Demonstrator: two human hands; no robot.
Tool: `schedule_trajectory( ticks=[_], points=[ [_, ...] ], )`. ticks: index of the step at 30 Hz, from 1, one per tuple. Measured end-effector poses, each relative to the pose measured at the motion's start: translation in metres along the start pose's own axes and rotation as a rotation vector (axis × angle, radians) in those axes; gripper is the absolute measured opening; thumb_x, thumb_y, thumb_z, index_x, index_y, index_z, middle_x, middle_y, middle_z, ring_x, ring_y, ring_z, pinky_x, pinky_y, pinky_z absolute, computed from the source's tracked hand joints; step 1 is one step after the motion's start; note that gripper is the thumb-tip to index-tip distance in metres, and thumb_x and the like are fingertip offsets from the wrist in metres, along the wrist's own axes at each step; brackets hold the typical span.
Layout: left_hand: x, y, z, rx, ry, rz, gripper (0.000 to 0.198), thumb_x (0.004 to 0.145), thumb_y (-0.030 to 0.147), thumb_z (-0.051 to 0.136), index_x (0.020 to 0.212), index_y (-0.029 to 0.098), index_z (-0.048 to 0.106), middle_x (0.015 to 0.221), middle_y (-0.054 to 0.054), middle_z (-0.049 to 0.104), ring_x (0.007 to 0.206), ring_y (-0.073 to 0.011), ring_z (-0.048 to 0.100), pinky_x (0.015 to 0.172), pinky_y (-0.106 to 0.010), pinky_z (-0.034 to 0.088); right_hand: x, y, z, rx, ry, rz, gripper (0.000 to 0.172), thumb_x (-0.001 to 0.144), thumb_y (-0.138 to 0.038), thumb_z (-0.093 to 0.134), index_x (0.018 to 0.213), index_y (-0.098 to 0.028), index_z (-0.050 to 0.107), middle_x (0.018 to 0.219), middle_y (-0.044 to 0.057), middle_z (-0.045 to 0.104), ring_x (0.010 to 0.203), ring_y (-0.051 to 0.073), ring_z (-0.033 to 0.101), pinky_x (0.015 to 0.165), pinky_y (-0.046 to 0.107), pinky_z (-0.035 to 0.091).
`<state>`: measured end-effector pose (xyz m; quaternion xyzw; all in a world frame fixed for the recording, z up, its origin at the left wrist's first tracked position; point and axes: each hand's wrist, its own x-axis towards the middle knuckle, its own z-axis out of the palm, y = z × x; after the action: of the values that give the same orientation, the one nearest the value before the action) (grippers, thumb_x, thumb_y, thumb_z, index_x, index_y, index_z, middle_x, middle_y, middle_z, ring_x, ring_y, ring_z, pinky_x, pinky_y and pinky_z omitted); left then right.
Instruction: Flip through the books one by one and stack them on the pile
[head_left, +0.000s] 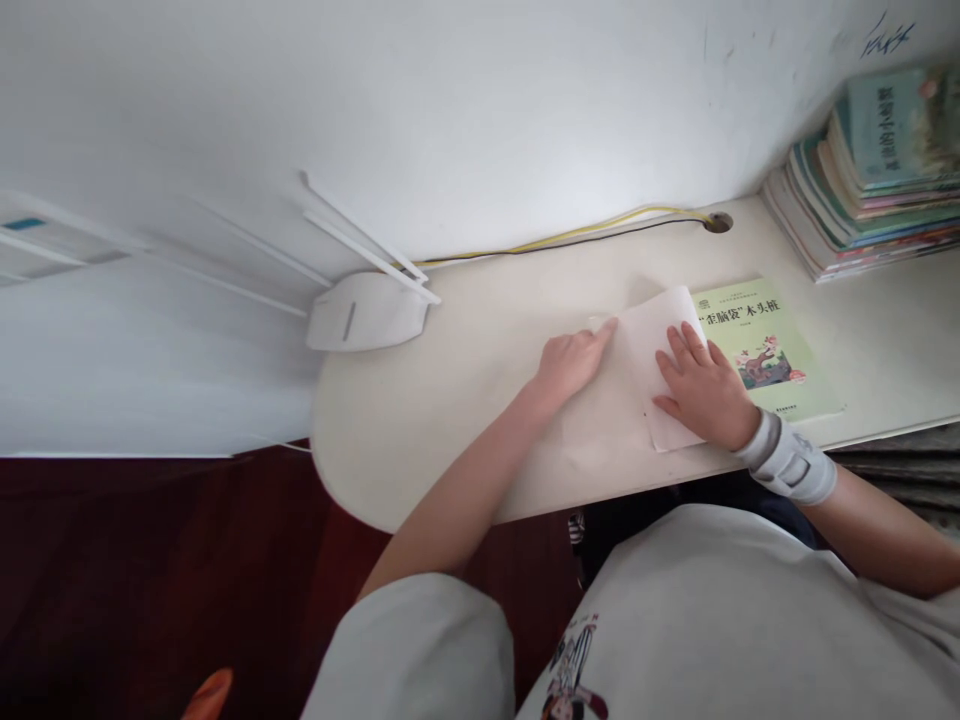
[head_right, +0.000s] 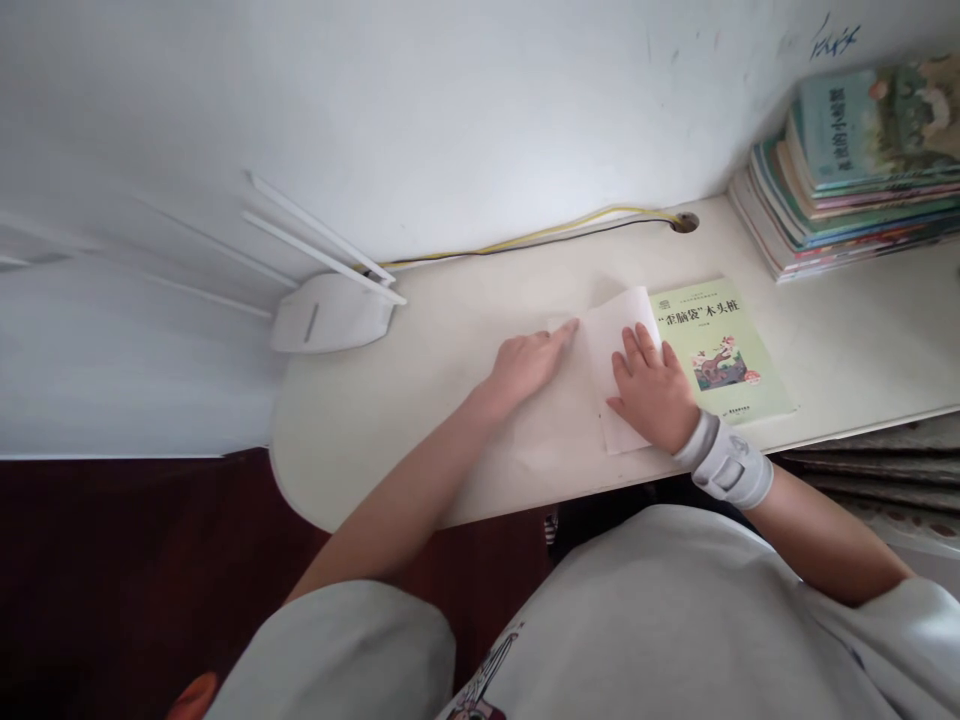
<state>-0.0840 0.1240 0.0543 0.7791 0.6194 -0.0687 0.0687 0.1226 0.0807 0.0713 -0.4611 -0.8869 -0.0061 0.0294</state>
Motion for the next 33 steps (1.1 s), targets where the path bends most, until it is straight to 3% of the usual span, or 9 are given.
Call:
schedule_trajectory(
  ticks=[6, 8, 10, 13, 15, 22, 27, 30, 33],
  points=[
    [-0.043, -0.010, 0.001, -0.166, 0.199, -0.089, 0.036, 0.090, 0.018, 0.031, 0.115, 0.017, 0.057, 0.102, -0.011, 0.061, 0.095, -0.0227, 0.061, 0.083, -0.035, 0.047, 0.000, 0.017, 0.002, 0.195, 0.027, -0.019, 0.046, 0.087, -0.035, 0.051, 0.125, -0.011, 0.054, 0.146, 0.020, 0.033, 0.138, 0.033, 0.023, 0.104, 0.050, 0.035],
    [-0.065, 0.001, 0.007, -0.244, 0.353, -0.139, 0.038, 0.093, 0.022, 0.028, 0.120, 0.015, 0.053, 0.117, -0.015, 0.057, 0.113, -0.0248, 0.053, 0.094, -0.040, 0.043, 0.000, 0.026, 0.004, 0.285, 0.067, -0.060, 0.044, 0.088, -0.036, 0.049, 0.125, -0.013, 0.055, 0.147, 0.017, 0.033, 0.139, 0.031, 0.022, 0.105, 0.048, 0.035],
    [-0.084, 0.021, 0.018, -0.381, 0.499, -0.136, 0.043, 0.094, 0.030, 0.030, 0.134, 0.016, 0.038, 0.140, -0.016, 0.040, 0.132, -0.0259, 0.035, 0.106, -0.045, 0.032, 0.000, 0.033, 0.008, 0.334, 0.104, -0.076, 0.043, 0.088, -0.035, 0.048, 0.124, -0.014, 0.055, 0.148, 0.015, 0.032, 0.139, 0.030, 0.021, 0.106, 0.048, 0.034],
    [-0.098, 0.055, 0.038, -0.572, 0.460, -0.150, 0.057, 0.095, 0.038, 0.029, 0.145, 0.018, 0.011, 0.153, -0.018, 0.016, 0.141, -0.0264, 0.016, 0.111, -0.049, 0.025, 0.000, 0.031, 0.011, 0.307, 0.129, -0.027, 0.043, 0.087, -0.032, 0.049, 0.125, -0.012, 0.054, 0.149, 0.016, 0.029, 0.139, 0.032, 0.019, 0.106, 0.050, 0.034],
    [-0.099, 0.069, 0.047, -0.594, 0.411, -0.191, 0.060, 0.095, 0.040, 0.027, 0.146, 0.017, 0.005, 0.154, -0.019, 0.012, 0.142, -0.0278, 0.011, 0.111, -0.051, 0.022, -0.001, 0.024, 0.013, 0.254, 0.120, 0.003, 0.043, 0.086, -0.029, 0.049, 0.125, -0.011, 0.052, 0.149, 0.018, 0.027, 0.139, 0.033, 0.020, 0.105, 0.050, 0.033],
    [-0.093, 0.077, 0.050, -0.398, 0.351, -0.196, 0.057, 0.094, 0.039, 0.028, 0.144, 0.013, 0.017, 0.151, -0.022, 0.020, 0.141, -0.0330, 0.014, 0.110, -0.056, 0.020, -0.002, 0.004, 0.015, 0.181, 0.071, 0.017, 0.045, 0.087, -0.029, 0.046, 0.127, -0.009, 0.050, 0.149, 0.020, 0.026, 0.140, 0.034, 0.014, 0.107, 0.053, 0.026],
    [-0.094, 0.076, 0.051, -0.373, 0.348, -0.194, 0.056, 0.095, 0.039, 0.028, 0.143, 0.012, 0.021, 0.150, -0.022, 0.023, 0.140, -0.0325, 0.015, 0.111, -0.053, 0.020, 0.014, 0.036, 0.012, 0.397, 0.025, -0.014, 0.058, 0.090, -0.042, 0.042, 0.138, -0.009, 0.040, 0.150, 0.020, 0.024, 0.141, 0.028, 0.013, 0.110, 0.046, 0.026],
    [-0.095, 0.075, 0.052, -0.389, 0.356, -0.190, 0.056, 0.095, 0.039, 0.027, 0.144, 0.013, 0.020, 0.150, -0.021, 0.024, 0.140, -0.0321, 0.016, 0.110, -0.054, 0.020, 0.029, 0.057, 0.021, 0.488, 0.031, 0.016, 0.068, 0.089, -0.045, 0.041, 0.142, -0.005, 0.030, 0.151, 0.022, 0.019, 0.141, 0.028, 0.014, 0.111, 0.046, 0.024],
    [-0.095, 0.075, 0.052, -0.401, 0.370, -0.173, 0.056, 0.095, 0.039, 0.025, 0.144, 0.012, 0.020, 0.150, -0.021, 0.025, 0.140, -0.0322, 0.017, 0.110, -0.054, 0.021, 0.036, 0.063, 0.034, 0.479, 0.035, -0.022, 0.070, 0.086, -0.045, 0.044, 0.142, -0.006, 0.030, 0.152, 0.021, 0.015, 0.141, 0.030, 0.013, 0.110, 0.050, 0.022]
  ],
)
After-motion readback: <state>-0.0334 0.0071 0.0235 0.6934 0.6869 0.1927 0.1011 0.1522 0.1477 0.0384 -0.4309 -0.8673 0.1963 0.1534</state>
